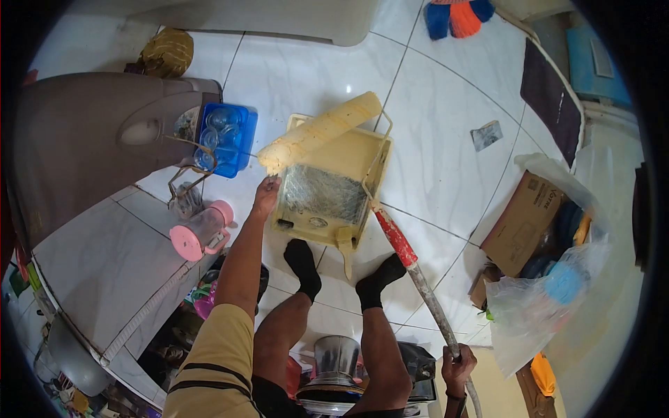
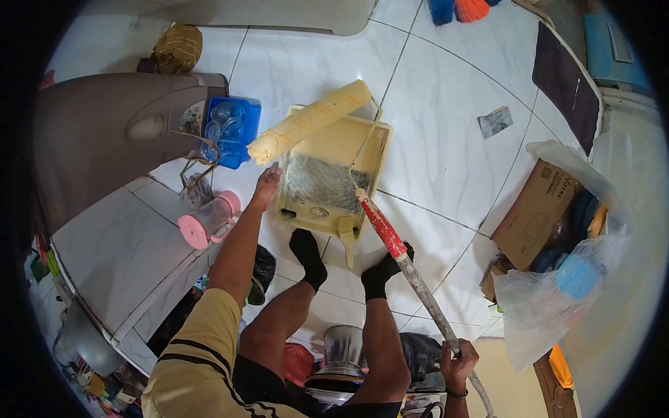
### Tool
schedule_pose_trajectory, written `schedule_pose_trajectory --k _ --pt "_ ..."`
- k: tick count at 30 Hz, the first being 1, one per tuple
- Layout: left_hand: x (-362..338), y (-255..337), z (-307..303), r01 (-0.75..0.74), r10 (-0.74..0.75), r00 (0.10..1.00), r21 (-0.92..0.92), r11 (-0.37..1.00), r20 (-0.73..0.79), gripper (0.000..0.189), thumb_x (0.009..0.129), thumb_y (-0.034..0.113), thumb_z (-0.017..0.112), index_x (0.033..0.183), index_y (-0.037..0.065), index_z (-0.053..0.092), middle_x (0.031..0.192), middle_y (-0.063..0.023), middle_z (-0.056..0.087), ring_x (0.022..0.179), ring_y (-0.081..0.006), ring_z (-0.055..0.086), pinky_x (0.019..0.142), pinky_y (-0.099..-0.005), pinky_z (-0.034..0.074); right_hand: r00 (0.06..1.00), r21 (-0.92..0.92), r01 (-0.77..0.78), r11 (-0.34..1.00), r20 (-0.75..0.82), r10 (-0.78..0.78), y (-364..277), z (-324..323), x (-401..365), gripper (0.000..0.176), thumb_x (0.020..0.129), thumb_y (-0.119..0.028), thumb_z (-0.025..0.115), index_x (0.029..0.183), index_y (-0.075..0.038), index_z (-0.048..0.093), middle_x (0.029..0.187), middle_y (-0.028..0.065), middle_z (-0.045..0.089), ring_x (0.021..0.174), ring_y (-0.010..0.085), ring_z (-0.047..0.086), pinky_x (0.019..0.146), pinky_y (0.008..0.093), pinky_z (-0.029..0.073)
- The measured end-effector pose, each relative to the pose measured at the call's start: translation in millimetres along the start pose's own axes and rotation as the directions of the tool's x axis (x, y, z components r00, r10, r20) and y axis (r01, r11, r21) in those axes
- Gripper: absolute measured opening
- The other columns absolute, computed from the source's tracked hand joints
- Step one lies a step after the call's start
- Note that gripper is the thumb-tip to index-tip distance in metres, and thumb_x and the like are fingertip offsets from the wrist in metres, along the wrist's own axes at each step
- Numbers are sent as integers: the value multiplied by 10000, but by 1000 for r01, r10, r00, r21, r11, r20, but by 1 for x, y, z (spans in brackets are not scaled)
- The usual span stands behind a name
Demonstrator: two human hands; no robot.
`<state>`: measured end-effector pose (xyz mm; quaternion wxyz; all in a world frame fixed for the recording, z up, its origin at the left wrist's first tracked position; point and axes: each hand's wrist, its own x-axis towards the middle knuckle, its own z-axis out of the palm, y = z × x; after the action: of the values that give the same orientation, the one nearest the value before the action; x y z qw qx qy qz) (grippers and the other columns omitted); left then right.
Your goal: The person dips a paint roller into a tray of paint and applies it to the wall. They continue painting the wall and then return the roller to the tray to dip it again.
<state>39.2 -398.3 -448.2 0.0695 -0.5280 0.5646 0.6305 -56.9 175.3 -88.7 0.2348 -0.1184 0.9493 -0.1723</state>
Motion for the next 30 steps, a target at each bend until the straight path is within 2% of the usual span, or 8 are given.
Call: schedule_pose_trajectory --k 5,8,11,14,16,19,28,30 --pt "23 -54 -28 -104 150 985 -394 913 87 443 973 342 616 1291 40 555 1173 -57 619 1026 -143 552 924 -300 430 998 -13 -2 1000 64 3 1 7 -2 239 716 -111 766 808 19 589 630 151 533 520 338 509 477 412 361" --pt "-26 -2 -15 -71 52 990 -146 987 -134 383 950 183 611 1262 -26 540 1166 -108 634 1095 -170 582 965 -293 447 998 31 51 998 36 -52 2 20 -5 242 714 -119 770 803 19 592 635 157 540 537 353 526 489 420 385" --pt "-55 -19 -32 -107 19 967 -342 934 -253 367 921 138 635 1242 -20 555 1162 -103 634 1049 -158 595 930 -294 463 997 47 53 997 54 -55 -6 27 -7 239 722 -125 773 800 9 591 648 164 555 561 364 546 507 428 417" --pt "-80 -63 -60 -197 181 925 -14 980 -334 357 898 108 639 1230 -3 570 1136 -99 640 981 -144 598 873 -283 468 994 70 60 996 82 -66 -2 43 -13 237 721 -128 779 777 -12 581 650 159 561 583 359 565 517 423 431" --pt "-107 -51 -57 88 -99 927 -45 995 -362 315 879 131 636 1190 87 613 923 -2 582 779 -100 519 689 -296 430 995 110 78 991 54 -84 3 56 -8 230 726 -118 779 770 -9 582 652 156 558 574 355 553 520 412 422" --pt "-148 -41 -49 194 -227 891 -123 973 -394 348 879 116 628 1208 10 587 1008 -74 665 874 -140 598 776 -269 467 993 120 107 987 42 -113 9 72 -11 228 736 -124 777 769 -10 583 644 143 547 564 335 541 527 400 417" --pt "-191 -15 -11 283 -332 869 -181 942 -368 415 880 147 654 1270 65 535 918 -47 656 592 -92 462 550 -262 401 990 137 113 984 64 -123 52 130 -3 222 740 -159 771 776 -38 589 639 118 546 587 327 552 537 416 426" --pt "-191 -16 -8 328 -357 879 -144 934 -315 451 884 202 683 1302 143 522 1157 -66 601 1105 -202 542 929 -433 405 992 135 102 986 67 -111 59 139 2 209 740 -162 761 780 -40 596 659 118 560 611 331 568 549 418 446"
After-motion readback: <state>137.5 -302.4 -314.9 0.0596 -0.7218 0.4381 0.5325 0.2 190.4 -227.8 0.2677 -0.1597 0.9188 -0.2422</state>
